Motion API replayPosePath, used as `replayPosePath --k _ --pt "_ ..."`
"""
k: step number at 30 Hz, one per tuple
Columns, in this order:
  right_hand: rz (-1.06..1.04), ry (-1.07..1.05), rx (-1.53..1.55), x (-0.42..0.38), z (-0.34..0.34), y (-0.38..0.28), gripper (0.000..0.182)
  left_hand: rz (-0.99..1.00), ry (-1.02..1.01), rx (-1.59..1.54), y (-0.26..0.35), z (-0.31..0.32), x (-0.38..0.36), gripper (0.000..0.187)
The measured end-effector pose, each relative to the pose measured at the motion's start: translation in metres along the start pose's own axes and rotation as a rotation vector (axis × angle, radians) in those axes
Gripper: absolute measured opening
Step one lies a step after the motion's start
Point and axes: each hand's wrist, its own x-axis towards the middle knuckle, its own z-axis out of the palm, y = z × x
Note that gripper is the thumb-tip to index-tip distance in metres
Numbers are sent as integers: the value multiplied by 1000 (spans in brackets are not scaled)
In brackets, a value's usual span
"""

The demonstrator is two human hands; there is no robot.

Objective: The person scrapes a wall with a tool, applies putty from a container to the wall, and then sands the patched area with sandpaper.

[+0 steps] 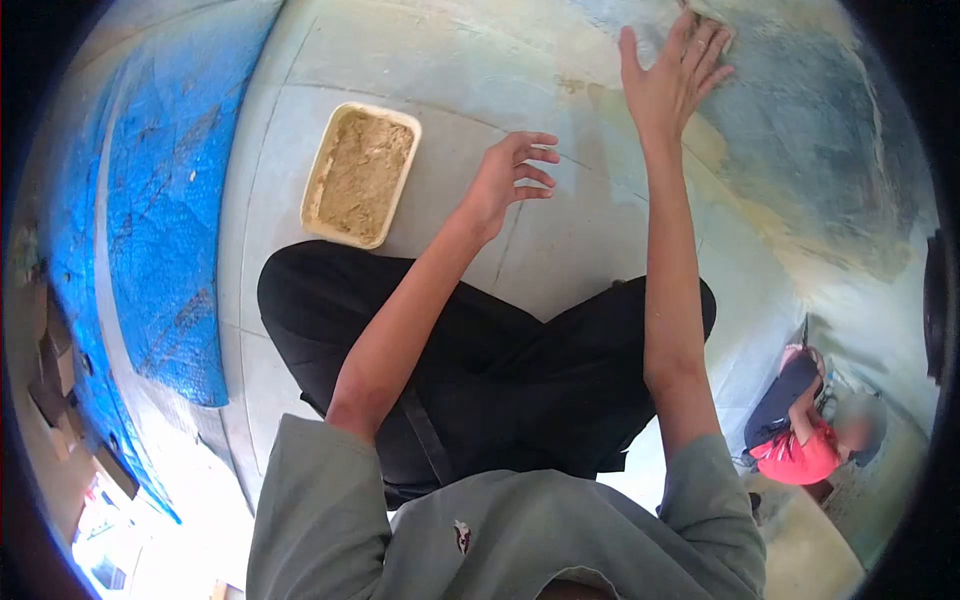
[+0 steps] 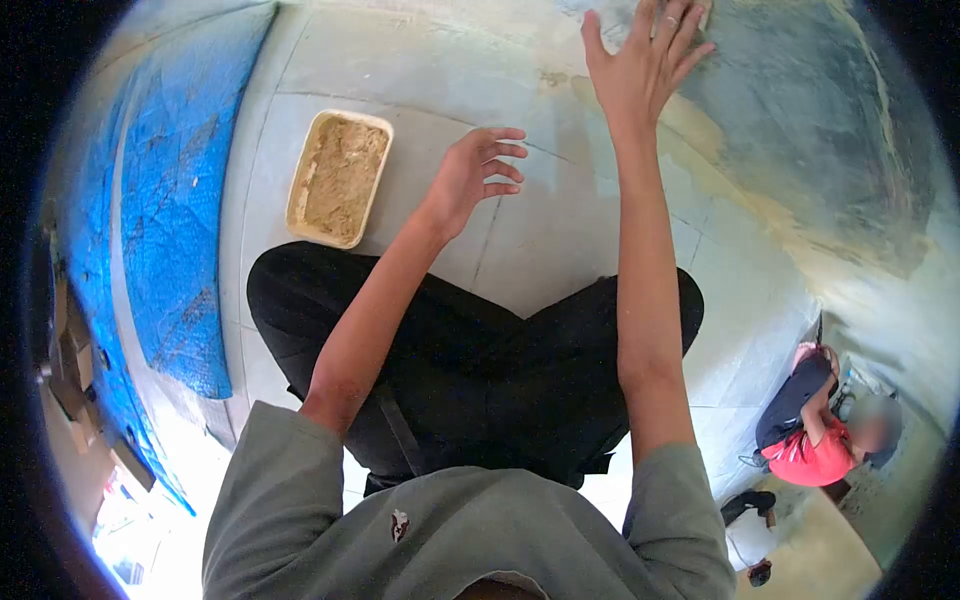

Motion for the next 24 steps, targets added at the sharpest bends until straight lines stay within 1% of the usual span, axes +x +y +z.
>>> replayPosePath --k 1,3,4,6,8,9,11,12,14,15,17,18,20,21,23,24 --pt "6 2 -12 4 -4 5 84 -5 -11 4 0 0 0 44" --pt "82 129 -76 13 -11 10 84 14 -2 -7 0 -3 -2 44" --pt "81 126 -75 15 -7 11 84 13 -1 -9 1 -5 -1 44" --pt "167 266 33 15 -4 16 84 37 17 -16 1 -7 1 44" --pt "-16 136 -17 0 1 2 80 35 3 -22 -2 -7 2 43" --pt "-3 122 -48 -2 -2 -2 80 41 -3 -26 -4 -7 2 43" --pt "-12 -60 -207 6 -10 -2 74 14 -23 -25 -6 -3 0 43" --pt "-5 -68 -220 15 -14 8 74 26 -15 -20 -5 -4 -1 44" --pt "284 366 -107 28 -12 30 77 36 -1 -13 -3 -6 -1 44" --pt "286 364 -108 22 -7 33 77 45 14 -3 -2 -6 0 44" --pt "158 209 -223 11 -8 27 78 53 18 11 -1 -4 1 44" --pt "160 214 -234 10 -15 22 78 32 24 9 -1 -3 1 44" --pt "269 -229 199 16 -50 -9 79 16 17 14 -3 0 1 44" --pt "267 -215 195 15 -44 0 79 1 14 3 -5 -1 1 43" --pt "194 30 -176 7 -19 21 79 11 9 0 -5 -4 0 42" --pt "187 53 -174 7 -14 23 79 7 23 4 -4 -3 0 42"
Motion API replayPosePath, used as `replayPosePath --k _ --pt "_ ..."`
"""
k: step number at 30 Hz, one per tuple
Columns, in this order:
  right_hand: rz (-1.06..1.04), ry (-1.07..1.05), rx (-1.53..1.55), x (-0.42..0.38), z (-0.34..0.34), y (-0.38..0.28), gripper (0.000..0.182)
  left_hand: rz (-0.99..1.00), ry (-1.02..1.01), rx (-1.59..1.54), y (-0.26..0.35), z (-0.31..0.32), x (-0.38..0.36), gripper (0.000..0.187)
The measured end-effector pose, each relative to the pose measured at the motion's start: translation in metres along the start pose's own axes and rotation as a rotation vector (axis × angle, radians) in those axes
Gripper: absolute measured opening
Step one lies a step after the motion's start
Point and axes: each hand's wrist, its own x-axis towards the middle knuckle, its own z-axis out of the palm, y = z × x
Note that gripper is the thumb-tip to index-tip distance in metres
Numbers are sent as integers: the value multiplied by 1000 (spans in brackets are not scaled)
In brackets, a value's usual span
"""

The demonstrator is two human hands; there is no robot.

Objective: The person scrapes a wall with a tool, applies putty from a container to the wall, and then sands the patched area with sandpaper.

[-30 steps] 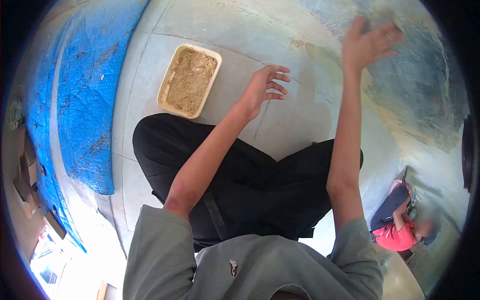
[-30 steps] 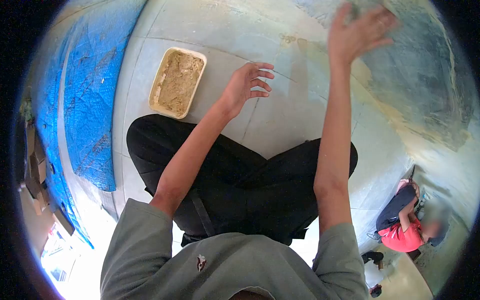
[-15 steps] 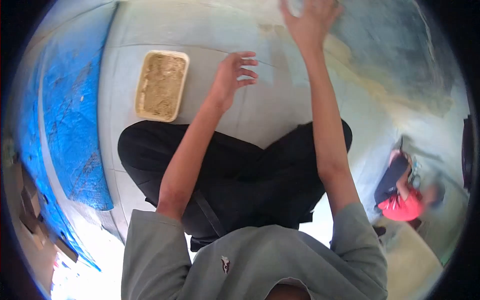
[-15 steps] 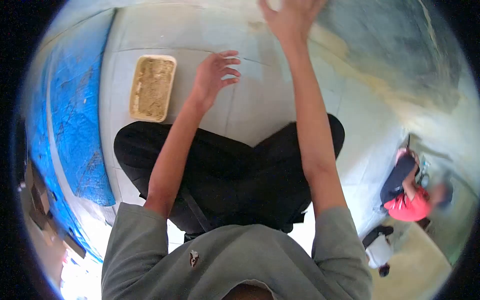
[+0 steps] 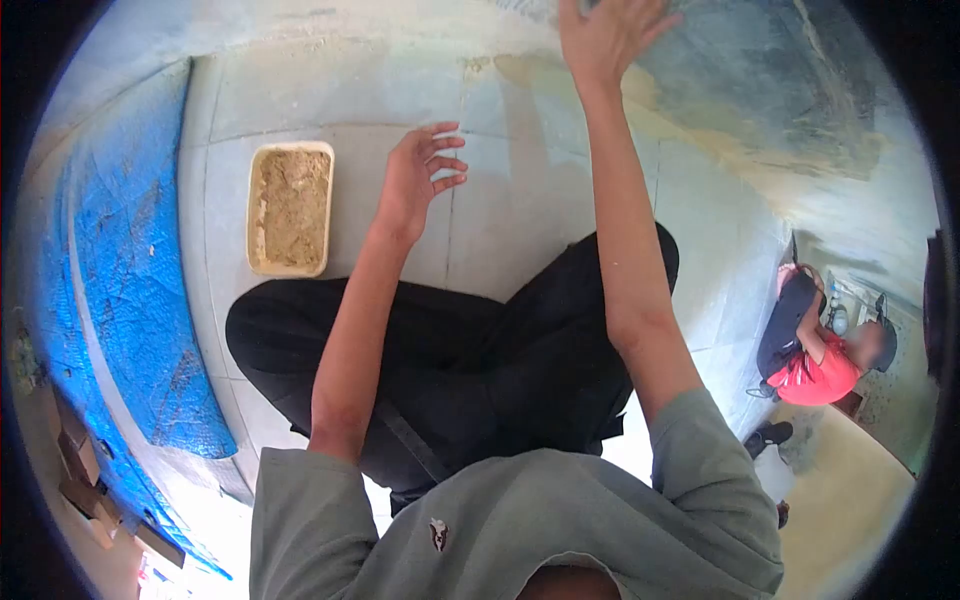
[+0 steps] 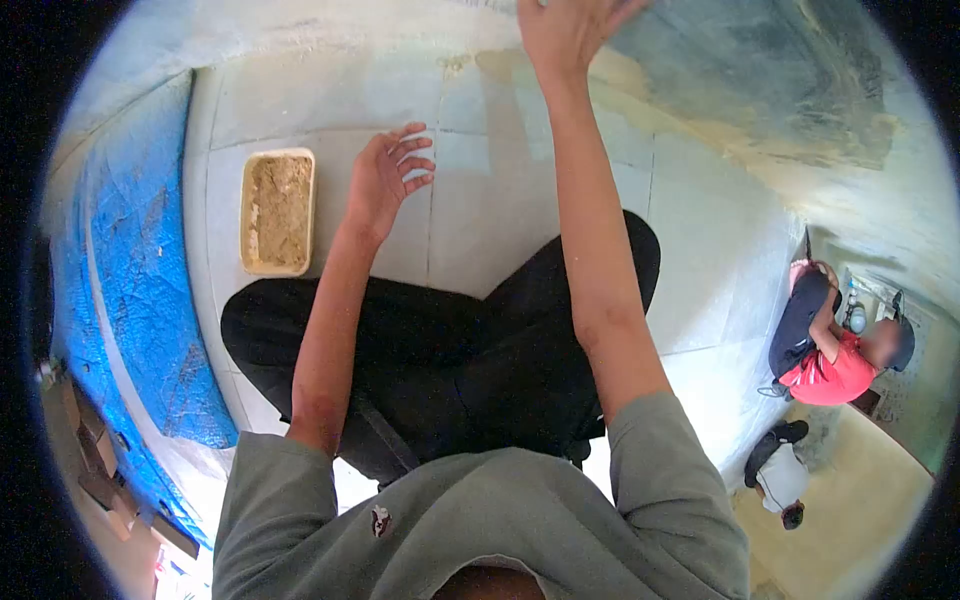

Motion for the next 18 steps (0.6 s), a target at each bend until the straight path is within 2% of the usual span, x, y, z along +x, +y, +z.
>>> replayPosePath --k 3,5,6,8,11,14,18 --pt "87 170 -9 -2 3 -6 78 13 6 -7 0 -1 1 41" --pt "-196 -215 58 -13 -6 -26 76 27 -7 -16 -1 0 2 41" --pt "-194 -198 51 -13 0 -22 76 5 -9 -17 -2 0 1 41" --pt "-59 -51 -14 -9 16 -15 72 -3 -17 -15 -3 -1 0 41" --pt "50 90 29 1 9 -4 76 13 -14 -38 0 -4 -2 41" --pt "-72 20 184 -7 1 -18 66 43 5 -15 -1 -1 1 40" --pt "-92 9 33 11 -8 -3 68 -6 -18 -33 -3 0 -2 39"
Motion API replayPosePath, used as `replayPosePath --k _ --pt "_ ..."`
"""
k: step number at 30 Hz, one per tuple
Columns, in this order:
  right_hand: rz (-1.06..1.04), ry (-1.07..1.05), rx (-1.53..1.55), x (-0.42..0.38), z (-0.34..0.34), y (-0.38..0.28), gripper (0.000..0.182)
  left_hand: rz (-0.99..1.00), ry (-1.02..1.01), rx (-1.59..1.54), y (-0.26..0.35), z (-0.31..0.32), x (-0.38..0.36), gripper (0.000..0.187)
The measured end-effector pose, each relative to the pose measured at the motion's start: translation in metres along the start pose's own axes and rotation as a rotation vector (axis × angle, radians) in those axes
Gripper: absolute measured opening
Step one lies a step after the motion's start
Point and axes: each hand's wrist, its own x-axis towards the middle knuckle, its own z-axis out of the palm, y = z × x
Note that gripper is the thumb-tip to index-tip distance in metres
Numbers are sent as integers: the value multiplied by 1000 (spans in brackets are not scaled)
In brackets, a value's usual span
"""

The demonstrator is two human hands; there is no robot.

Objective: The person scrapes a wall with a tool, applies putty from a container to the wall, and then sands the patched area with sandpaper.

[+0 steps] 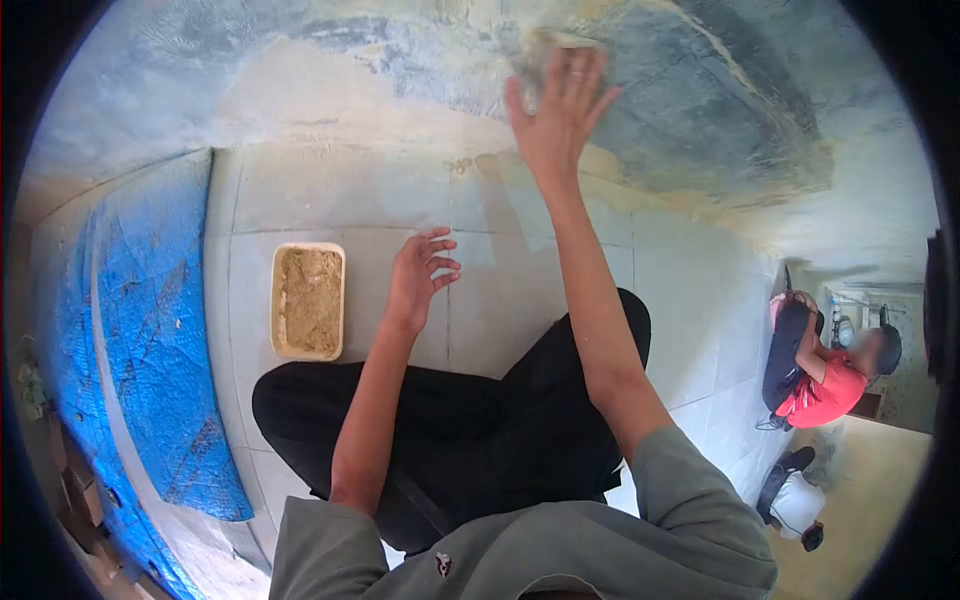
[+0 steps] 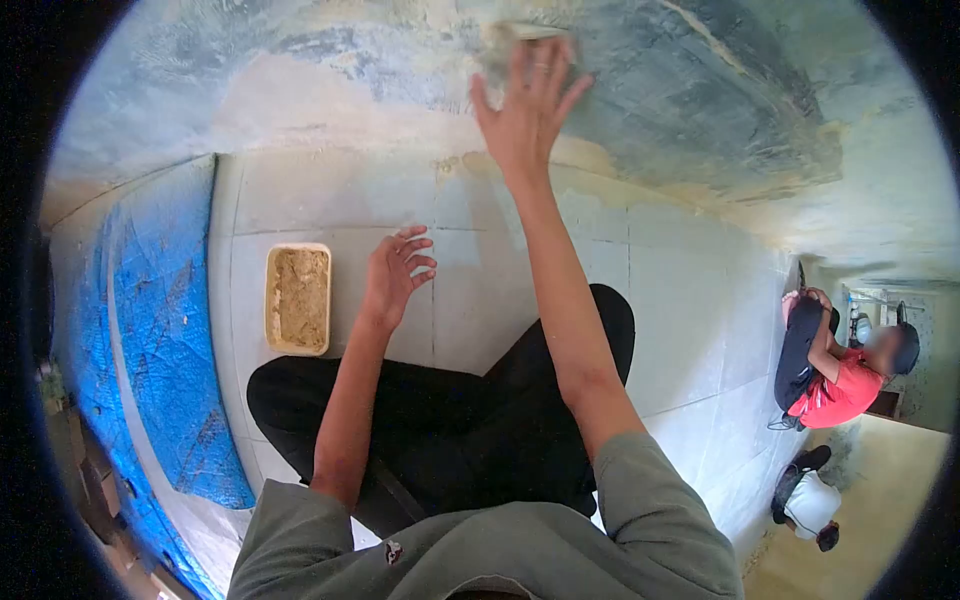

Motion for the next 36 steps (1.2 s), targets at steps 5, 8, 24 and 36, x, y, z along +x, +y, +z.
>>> replayPosePath --k 5,8,24,36 --pt "101 79 39 10 -10 -9 64 24 18 12 1 -1 3 39" --pt "2 -112 161 -5 -13 -25 64 9 8 26 -2 3 4 39" --pt "148 128 -36 43 -32 -4 68 8 23 51 4 3 0 39" --pt "142 204 92 44 -40 -12 60 24 48 21 5 -5 5 39"
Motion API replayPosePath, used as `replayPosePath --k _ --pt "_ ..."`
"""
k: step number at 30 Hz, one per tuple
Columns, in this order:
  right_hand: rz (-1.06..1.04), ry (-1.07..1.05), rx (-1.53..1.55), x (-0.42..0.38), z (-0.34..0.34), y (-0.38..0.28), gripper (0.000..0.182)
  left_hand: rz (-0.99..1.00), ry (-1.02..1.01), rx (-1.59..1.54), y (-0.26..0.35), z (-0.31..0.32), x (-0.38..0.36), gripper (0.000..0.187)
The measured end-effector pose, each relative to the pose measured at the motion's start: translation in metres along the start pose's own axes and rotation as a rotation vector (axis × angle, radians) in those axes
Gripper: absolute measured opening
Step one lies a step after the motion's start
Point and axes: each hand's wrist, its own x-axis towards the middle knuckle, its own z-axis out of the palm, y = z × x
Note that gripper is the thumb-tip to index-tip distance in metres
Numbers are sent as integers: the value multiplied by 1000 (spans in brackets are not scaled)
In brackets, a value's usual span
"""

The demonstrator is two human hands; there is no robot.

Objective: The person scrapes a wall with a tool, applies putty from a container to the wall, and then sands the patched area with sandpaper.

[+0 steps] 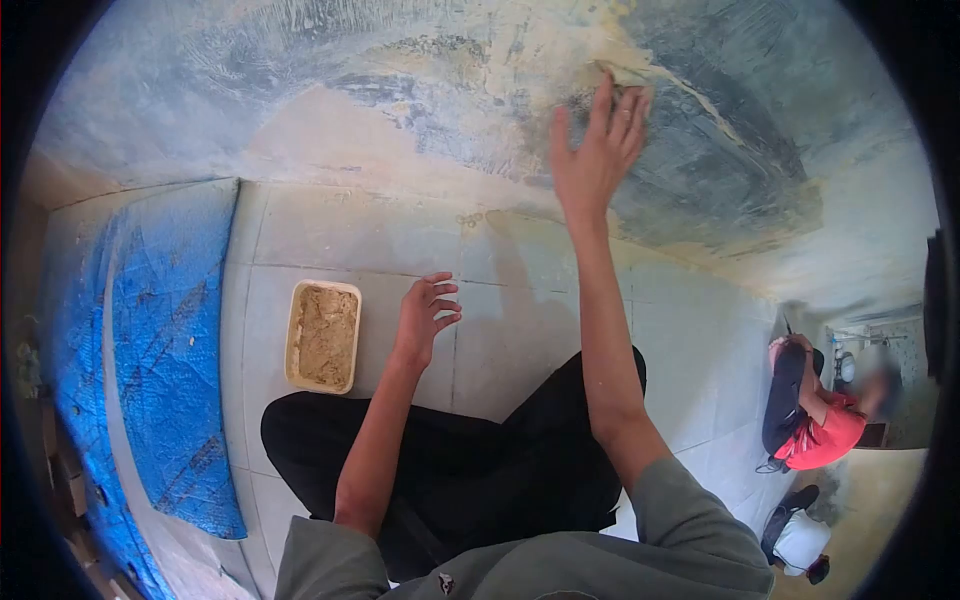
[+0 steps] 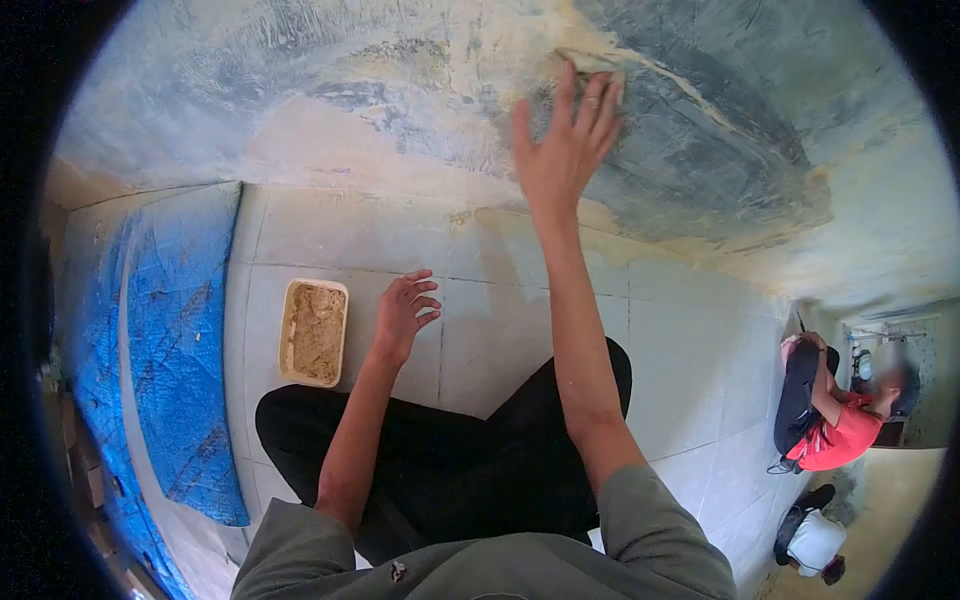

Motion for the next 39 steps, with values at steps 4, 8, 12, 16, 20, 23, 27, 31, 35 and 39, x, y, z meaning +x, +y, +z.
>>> replayPosePath --k 4,8,12,16,20,23,27,31,35,39 --pt "-176 -324 118 -38 16 -18 56 -26 -12 8 -2 7 0 39" --pt "-131 -61 -147 -11 25 4 55 -37 -15 0 1 4 -3 38" --pt "-102 19 -10 -14 18 5 52 9 6 -15 2 1 1 38" --pt "-483 -420 -90 -15 14 25 53 10 -50 -49 -2 2 -1 39" --pt "-333 -82 -168 44 -8 31 52 9 -17 -35 7 2 -3 39" --pt "-553 -95 -87 62 -18 39 53 52 1 -35 6 0 -2 39" --pt "-583 -53 -349 137 -66 44 56 24 -20 -57 5 0 -2 39" --pt "-434 -21 -409 138 -57 22 57 57 -6 -9 2 2 -2 41" --pt "-1151 -338 -185 171 -55 36 51 47 -3 -15 5 0 -2 42" --pt "-509 266 -475 183 -59 20 55 54 -12 -31 0 -2 -1 41"
